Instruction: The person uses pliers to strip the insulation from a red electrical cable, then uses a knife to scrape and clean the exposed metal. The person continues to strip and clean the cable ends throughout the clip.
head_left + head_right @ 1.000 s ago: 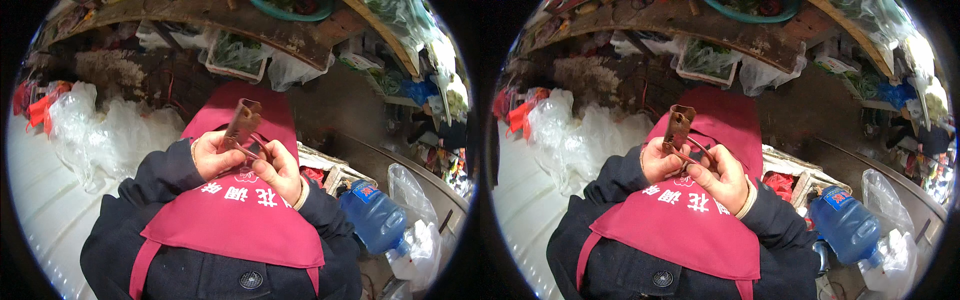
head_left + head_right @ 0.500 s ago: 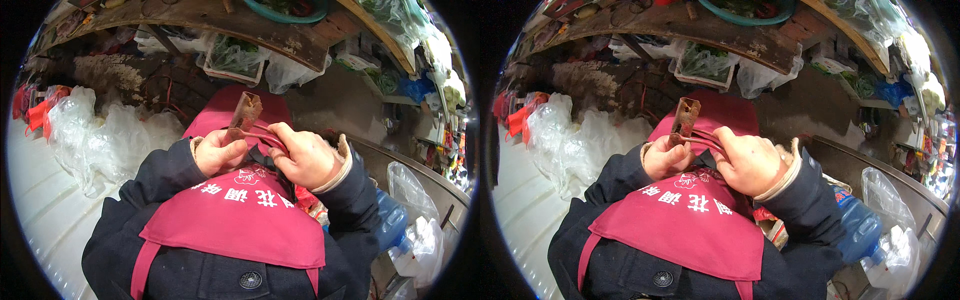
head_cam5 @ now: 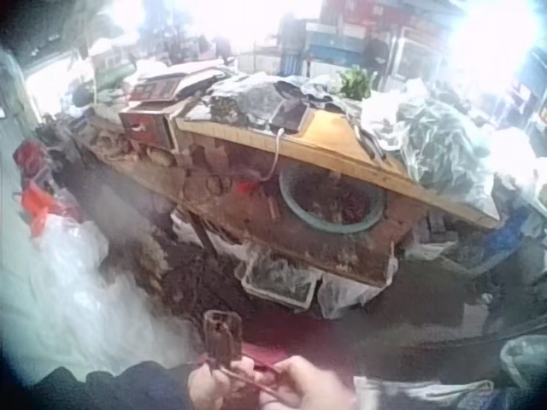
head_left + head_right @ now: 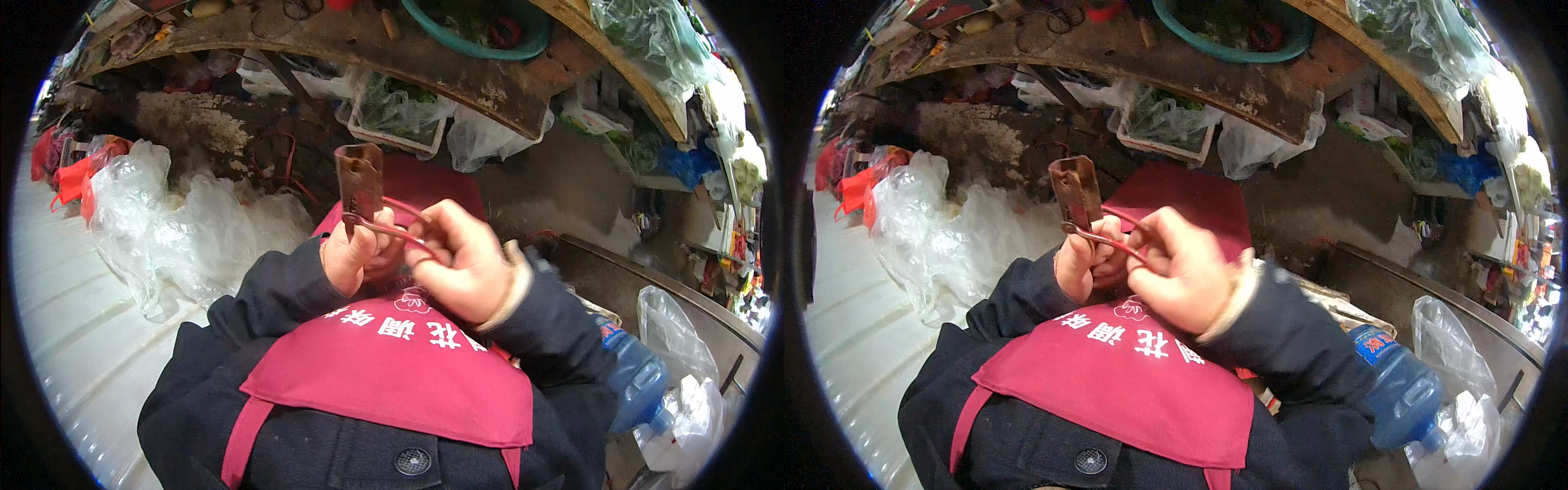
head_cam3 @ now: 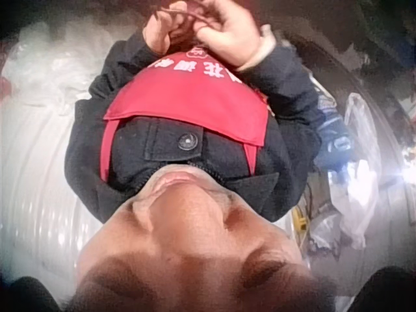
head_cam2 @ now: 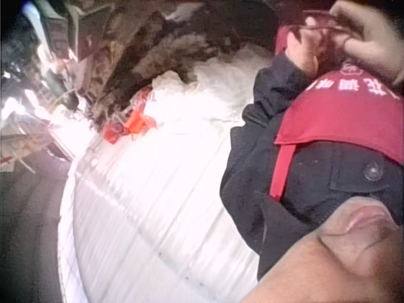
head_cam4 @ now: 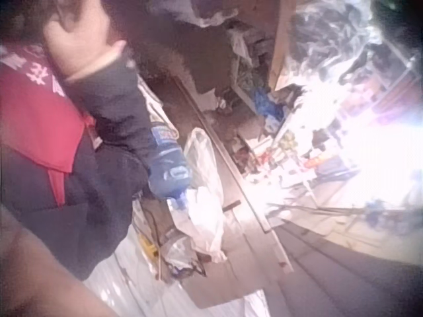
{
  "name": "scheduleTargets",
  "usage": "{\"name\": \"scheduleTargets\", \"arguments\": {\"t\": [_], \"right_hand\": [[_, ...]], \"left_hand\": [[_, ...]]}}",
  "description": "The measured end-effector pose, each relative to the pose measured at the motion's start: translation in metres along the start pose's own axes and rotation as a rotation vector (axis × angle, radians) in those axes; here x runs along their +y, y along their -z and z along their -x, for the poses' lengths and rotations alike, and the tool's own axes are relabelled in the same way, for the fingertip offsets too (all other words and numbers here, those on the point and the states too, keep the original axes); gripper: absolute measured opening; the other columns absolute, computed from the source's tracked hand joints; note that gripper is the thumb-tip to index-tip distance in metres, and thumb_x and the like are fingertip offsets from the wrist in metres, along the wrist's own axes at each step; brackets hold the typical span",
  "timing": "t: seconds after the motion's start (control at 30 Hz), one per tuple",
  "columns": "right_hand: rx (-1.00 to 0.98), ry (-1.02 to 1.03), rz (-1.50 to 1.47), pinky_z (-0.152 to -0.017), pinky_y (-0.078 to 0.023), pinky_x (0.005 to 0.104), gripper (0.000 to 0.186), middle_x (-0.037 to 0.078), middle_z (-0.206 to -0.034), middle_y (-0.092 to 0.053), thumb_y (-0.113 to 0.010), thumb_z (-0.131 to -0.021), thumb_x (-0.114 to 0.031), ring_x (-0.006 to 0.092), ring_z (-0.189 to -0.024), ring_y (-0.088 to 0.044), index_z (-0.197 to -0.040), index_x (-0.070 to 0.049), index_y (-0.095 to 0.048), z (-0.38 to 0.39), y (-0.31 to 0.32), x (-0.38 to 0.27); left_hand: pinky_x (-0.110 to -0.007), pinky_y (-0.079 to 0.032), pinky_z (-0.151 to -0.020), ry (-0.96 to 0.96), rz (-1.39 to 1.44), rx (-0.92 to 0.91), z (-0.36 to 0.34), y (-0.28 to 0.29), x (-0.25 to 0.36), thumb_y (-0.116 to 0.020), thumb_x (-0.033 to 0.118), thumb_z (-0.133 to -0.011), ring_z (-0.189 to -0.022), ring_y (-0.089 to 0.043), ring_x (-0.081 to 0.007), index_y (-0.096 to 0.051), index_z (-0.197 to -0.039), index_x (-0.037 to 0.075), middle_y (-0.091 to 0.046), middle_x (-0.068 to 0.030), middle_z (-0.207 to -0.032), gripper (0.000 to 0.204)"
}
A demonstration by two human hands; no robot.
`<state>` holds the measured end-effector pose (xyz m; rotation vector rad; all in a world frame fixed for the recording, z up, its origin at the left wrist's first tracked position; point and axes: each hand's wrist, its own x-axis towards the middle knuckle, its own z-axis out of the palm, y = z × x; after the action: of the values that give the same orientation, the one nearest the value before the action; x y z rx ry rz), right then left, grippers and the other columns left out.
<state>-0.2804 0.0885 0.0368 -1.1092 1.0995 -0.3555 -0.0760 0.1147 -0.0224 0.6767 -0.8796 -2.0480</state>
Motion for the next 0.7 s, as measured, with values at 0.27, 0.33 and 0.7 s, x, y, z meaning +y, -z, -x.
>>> {"name": "scheduleTargets", "arguments": {"t": [0.27, 0.33, 0.7], "right_hand": [[0.084, 0.269, -0.240, -0.085, -0.051, 0.0244, 0.039, 0.007, -0.114, -0.065, -0.064, -0.097, 0.003, 0.0072, -0.094, -0.062, -0.132, 0.002, -0.047, -0.012, -0.032, 0.049], [0.083, 0.270, -0.374, -0.090, -0.053, 0.0262, 0.046, 0.009, -0.120, -0.064, -0.063, -0.097, 0.005, 0.0095, -0.099, -0.063, -0.139, 0.003, -0.044, -0.012, -0.028, 0.051], [0.072, 0.210, -0.086, -0.096, -0.054, 0.0288, 0.037, 0.013, -0.123, -0.068, -0.066, -0.100, -0.001, 0.0141, -0.112, -0.065, -0.134, 0.006, -0.054, -0.007, 0.013, 0.029]], "left_hand": [[-0.026, -0.033, -0.056, -0.003, 0.254, 0.234, -0.001, -0.008, -0.006, -0.052, 0.083, -0.089, -0.064, -0.039, -0.0107, -0.052, -0.095, 0.012, -0.049, 0.0014, -0.076, 0.071], [-0.027, -0.033, -0.055, 0.053, 0.368, 0.267, -0.004, -0.004, -0.006, -0.046, 0.082, -0.093, -0.061, -0.039, -0.0114, -0.051, -0.095, 0.012, -0.047, 0.0013, -0.074, 0.070], [-0.027, -0.030, -0.052, 0.201, 0.244, 0.112, -0.002, -0.005, 0.000, -0.035, 0.080, -0.098, -0.052, -0.033, -0.0112, -0.047, -0.084, 0.010, -0.038, 0.0021, -0.066, 0.072]]}}
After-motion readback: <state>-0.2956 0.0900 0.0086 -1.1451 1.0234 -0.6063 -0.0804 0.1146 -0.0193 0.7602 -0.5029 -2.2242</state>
